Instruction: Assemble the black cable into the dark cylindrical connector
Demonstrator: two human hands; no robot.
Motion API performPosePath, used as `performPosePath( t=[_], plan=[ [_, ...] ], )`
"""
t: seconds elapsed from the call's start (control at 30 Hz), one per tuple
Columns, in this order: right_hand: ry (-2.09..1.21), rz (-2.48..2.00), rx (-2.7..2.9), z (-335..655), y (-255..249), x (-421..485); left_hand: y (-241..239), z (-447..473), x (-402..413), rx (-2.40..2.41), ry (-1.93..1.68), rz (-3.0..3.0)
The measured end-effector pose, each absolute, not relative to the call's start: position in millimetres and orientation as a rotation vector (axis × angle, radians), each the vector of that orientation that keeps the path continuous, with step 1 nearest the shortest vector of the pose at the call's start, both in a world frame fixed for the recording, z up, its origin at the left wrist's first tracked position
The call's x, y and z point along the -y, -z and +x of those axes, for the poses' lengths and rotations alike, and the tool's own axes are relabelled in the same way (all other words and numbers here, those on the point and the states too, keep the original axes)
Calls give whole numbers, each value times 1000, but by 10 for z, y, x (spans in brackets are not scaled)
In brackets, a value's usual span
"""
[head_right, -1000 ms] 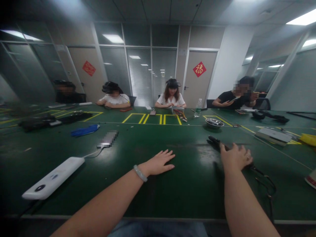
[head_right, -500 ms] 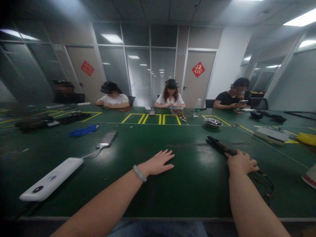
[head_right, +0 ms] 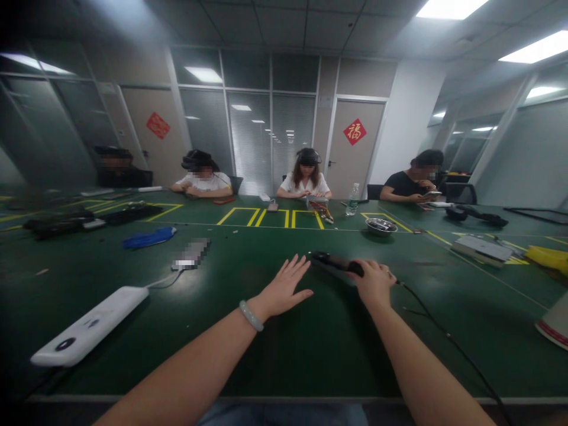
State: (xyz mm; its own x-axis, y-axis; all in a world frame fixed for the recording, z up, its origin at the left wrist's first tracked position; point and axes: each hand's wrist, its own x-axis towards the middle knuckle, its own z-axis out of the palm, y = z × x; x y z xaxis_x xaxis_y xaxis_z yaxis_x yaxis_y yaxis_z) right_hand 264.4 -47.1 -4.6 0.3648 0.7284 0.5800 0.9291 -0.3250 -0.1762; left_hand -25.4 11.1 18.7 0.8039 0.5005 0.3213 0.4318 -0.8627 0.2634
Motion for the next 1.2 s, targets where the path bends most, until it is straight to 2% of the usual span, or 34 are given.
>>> performPosePath(
  t=[0.23,0.57,0.7,0.83,1.0,1.2],
  plan=[
    [531,-1686,1938,1587,-21,534,-227,-255,-116,-740,-668,2922],
    [452,-1557,2132,1563,-135,569,-105,-285,-300,-907,-506,2853],
    [440,-1641,2114,1648,-185,649,-154,-366,-353,-926,-470,2840],
    [402,-1985,1860,1881,-159,901,-207,-476,-440,-932,-422,2798],
    [-73,-2312,1911,2064,-167,1243,-219,-531,-543,-1021,-317,2732],
    [-825,-2148,1745,1660,-292,1199,-244,-678,-651,-1015,-264,2708]
  ],
)
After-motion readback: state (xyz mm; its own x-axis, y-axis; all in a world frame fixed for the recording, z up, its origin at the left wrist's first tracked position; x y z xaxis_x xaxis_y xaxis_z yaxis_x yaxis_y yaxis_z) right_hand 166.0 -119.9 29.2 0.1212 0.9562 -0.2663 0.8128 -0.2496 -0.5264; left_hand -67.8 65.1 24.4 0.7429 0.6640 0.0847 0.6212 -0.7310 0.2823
